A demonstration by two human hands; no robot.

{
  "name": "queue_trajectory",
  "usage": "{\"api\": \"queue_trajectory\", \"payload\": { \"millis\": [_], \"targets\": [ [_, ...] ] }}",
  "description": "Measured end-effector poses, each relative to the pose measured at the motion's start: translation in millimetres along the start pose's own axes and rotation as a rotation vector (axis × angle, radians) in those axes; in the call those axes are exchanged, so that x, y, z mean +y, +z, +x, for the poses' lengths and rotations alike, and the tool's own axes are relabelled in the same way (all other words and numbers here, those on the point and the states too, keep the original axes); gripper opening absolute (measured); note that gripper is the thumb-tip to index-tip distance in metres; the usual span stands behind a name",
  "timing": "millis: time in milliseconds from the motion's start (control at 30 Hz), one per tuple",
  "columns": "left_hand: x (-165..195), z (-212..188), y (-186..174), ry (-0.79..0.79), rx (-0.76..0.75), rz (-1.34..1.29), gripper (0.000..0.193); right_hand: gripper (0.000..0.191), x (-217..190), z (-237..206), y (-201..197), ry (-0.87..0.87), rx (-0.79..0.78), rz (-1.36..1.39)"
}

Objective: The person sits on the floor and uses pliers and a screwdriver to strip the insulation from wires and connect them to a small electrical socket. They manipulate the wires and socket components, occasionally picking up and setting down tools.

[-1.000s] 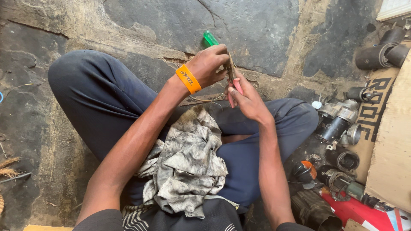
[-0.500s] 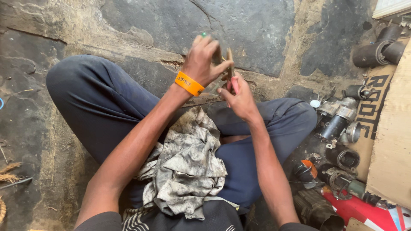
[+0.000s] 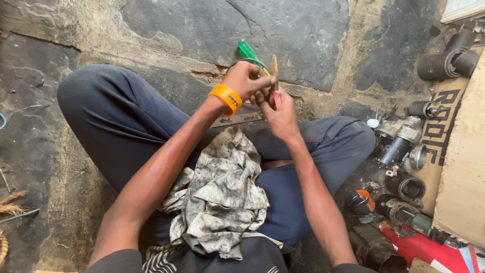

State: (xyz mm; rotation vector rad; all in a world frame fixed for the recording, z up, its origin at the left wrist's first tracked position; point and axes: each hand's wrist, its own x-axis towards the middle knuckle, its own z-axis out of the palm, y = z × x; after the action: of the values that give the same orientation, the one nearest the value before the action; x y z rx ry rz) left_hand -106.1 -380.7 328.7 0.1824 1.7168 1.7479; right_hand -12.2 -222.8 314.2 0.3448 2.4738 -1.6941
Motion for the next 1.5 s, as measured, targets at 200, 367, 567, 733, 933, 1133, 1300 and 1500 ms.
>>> {"api": "queue_trajectory", "payload": {
  "millis": [200,367,567,733,933,1133,1300,1500],
  "targets": [
    [3.5,-2.6,-4.0,0.242,-0.025,0.305,0.013,0.037,-3.0,1.2,-2.7,-0.008,-0.037,-0.124],
    [12.8,-6.4,-14.3,0.223,-0.244,0.328,0.016,0.016,-5.8,2.1,-15.9,0.216,-0.206,0.325],
    [8.9,-0.5,-20.7,0.218,-0.151,0.203,0.018,0.020,-4.4,9.8,-30.6,0.116,-0.188,0.362],
    [1.4,4.6,-20.7,0.508,-0.064,0.359,0.014,0.019,2.7,8.3,-27.4,0.103,-0.140,0.058],
    [8.0,2.6,-18.4,0.312,-0.087,0.219,0.005,0.034,13.0,7.6,-15.0,-0.031,-0.055,-0.577],
    [8.2,0.1,-13.9,0.224,-0.006,0.203,0.008,0.032,-0.8,7.8,-17.7,-0.071,-0.052,-0.322],
    [-2.8,3.2,-3.0,0.328,0.070,0.251,0.009,0.027,-10.1,9.9,-28.0,-0.057,-0.204,0.484],
    [-9.8,5.3,1.8,0.472,0.093,0.566,0.009,0.009,-0.2,14.9,-22.8,-0.101,-0.149,0.394]
  ]
}}
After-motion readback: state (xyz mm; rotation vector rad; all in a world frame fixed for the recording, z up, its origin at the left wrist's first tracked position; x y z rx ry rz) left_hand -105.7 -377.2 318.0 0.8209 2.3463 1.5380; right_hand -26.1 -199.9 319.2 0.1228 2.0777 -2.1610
